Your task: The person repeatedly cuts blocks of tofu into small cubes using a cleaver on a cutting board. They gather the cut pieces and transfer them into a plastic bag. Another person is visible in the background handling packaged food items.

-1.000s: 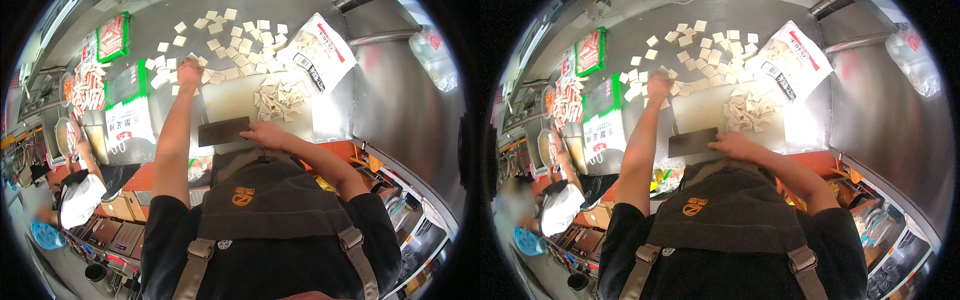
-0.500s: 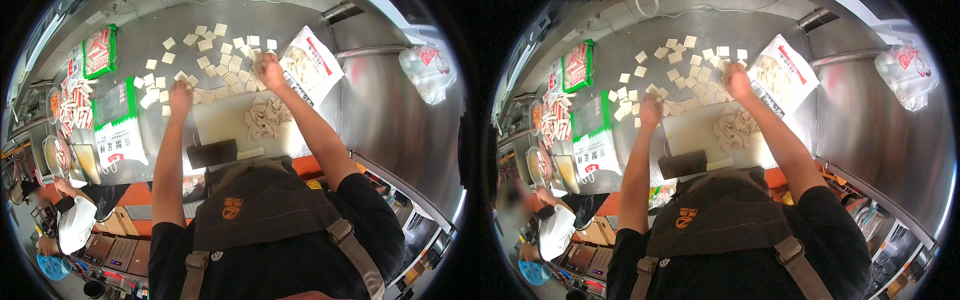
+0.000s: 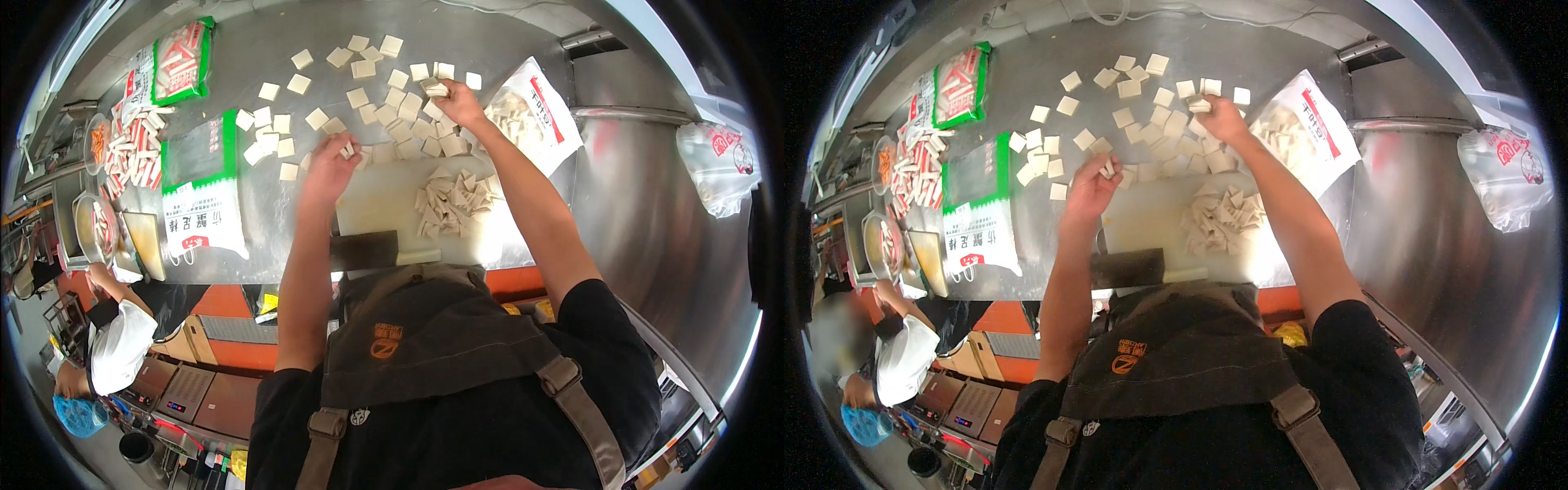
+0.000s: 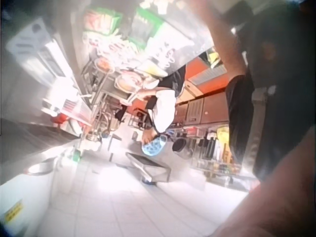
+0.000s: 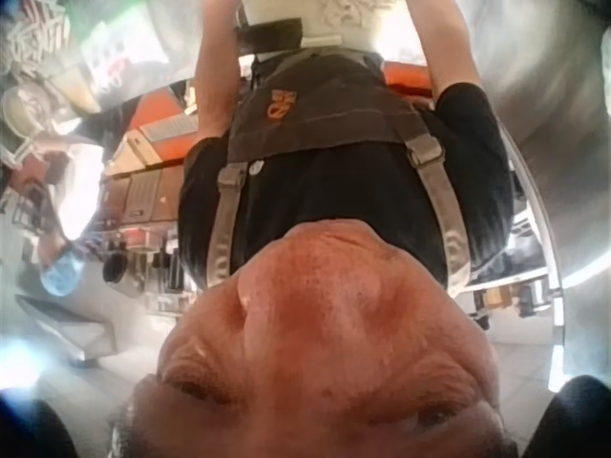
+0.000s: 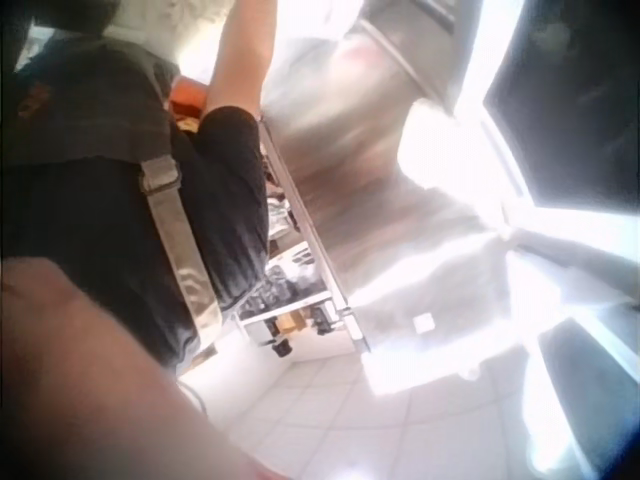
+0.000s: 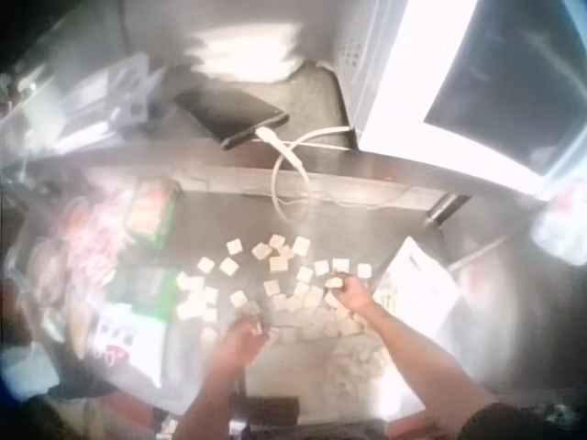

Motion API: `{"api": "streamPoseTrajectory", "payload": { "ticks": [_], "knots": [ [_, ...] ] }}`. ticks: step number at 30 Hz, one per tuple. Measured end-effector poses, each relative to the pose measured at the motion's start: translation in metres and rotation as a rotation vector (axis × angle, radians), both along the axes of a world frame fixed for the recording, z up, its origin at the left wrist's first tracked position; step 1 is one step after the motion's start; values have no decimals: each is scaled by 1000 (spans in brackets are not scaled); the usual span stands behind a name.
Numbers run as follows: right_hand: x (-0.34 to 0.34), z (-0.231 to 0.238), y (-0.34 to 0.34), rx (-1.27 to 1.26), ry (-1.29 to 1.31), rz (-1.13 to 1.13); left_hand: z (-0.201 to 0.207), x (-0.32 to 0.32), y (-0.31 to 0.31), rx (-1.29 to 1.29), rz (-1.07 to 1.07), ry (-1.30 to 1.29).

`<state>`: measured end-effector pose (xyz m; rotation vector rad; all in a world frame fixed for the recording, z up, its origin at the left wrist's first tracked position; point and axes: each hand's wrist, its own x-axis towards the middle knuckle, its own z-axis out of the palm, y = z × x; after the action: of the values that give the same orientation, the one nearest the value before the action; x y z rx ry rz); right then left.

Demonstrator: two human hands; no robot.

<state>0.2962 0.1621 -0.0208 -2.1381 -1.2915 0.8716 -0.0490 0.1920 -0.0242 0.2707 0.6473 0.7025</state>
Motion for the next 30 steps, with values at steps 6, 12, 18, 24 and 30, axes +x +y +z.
{"api": "streamPoseTrajectory", "payload": {
  "ticks": [6, 12, 18, 24, 30],
  "knots": [
    [-52, 34, -20, -47, 843, -285, 22, 46, -18, -52, 113, 47],
    [-116, 65, -31, 149, 74, 5, 37, 47, -35, 882, -227, 713],
    [-137, 77, -37, -16, 430, -12, 17, 42, -55, 340, -119, 278],
    [-131, 84, -41, 11, -36, 126, 29, 44, -53, 4, 83, 48],
    [-150, 63, -50, 68, 4, 407, 23, 47, -50, 129, -50, 308]
  ]
}}
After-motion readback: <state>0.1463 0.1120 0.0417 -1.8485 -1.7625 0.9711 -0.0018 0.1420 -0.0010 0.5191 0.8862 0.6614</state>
